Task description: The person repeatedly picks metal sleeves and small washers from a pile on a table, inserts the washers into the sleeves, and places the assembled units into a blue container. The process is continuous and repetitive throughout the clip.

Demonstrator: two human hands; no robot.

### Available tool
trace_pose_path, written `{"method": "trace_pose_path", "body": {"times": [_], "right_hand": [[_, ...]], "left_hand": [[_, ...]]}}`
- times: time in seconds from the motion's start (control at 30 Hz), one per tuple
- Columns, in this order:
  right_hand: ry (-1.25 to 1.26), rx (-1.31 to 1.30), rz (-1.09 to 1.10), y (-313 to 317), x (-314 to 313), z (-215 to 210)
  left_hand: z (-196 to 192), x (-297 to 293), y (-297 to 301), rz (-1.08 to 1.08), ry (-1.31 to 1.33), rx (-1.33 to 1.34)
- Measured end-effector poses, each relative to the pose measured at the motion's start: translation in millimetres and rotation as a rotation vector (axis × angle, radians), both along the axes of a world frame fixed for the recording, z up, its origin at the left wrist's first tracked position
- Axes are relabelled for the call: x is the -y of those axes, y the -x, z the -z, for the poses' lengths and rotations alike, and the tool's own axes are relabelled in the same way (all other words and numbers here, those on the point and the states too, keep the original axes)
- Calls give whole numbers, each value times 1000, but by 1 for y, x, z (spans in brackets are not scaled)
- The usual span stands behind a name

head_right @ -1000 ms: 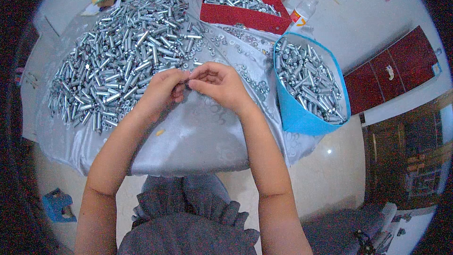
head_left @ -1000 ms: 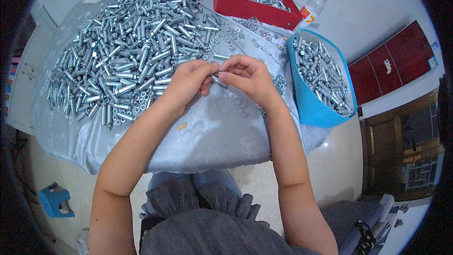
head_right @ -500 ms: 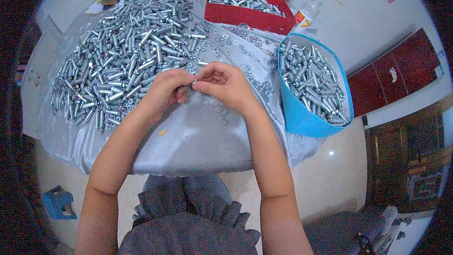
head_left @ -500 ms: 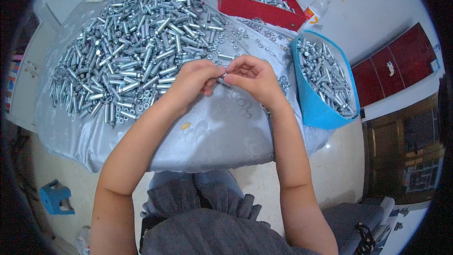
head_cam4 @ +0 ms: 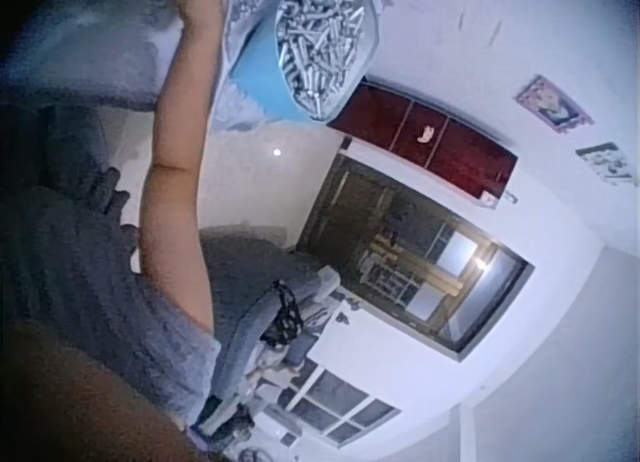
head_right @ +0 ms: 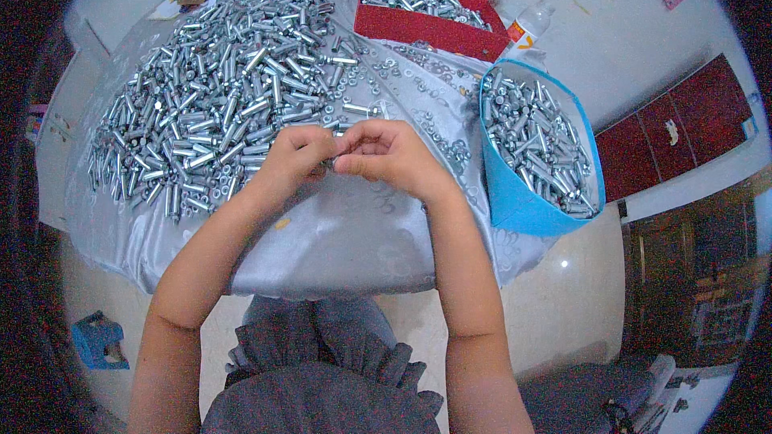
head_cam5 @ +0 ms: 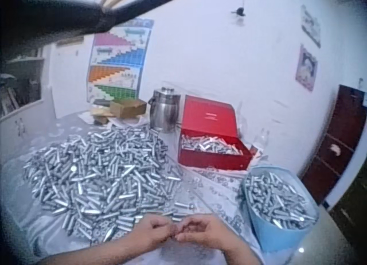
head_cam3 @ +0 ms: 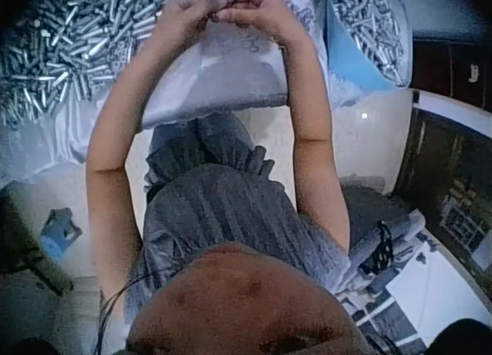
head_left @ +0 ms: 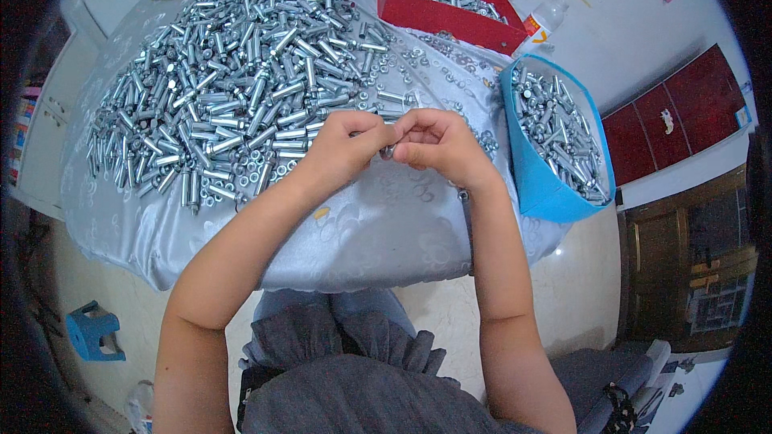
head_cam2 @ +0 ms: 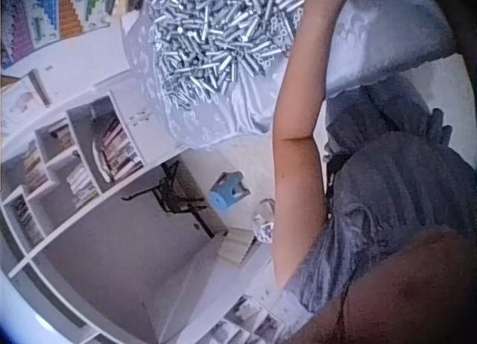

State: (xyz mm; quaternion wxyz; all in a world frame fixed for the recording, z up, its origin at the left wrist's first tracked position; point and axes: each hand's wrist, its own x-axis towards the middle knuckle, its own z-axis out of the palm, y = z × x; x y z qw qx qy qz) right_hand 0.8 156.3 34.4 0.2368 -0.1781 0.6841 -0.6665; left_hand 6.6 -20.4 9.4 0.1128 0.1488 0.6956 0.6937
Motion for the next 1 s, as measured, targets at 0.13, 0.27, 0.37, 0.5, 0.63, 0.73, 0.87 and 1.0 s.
{"method": "trace_pose_path", "body": {"times": [0.13, 0.27, 0.37, 0.5, 0.63, 0.73, 0.87, 1.0], "right_hand": [[-13, -40, 2, 0, 3, 0], [30, -53, 12, 0, 4, 1], [47, -97, 38, -2, 6, 2], [94, -235, 223, -1, 11, 6], [-23, -409, 288, 3, 8, 9], [-91, -514, 271, 1, 7, 8], [-72, -468, 302, 1, 10, 10], [-242, -402, 219, 10, -1, 22]], "left_hand": [[14, -10, 4, -137, -53, -110], [-3, -8, -2, -121, -116, 90], [-5, -10, -5, -128, -179, 133], [-4, -6, -1, 41, -415, 400], [-2, -5, 5, 95, -618, 527], [-2, -3, 6, 93, -658, 546], [-3, -4, 5, 91, -625, 519], [1, -4, 7, 83, -572, 501]]}}
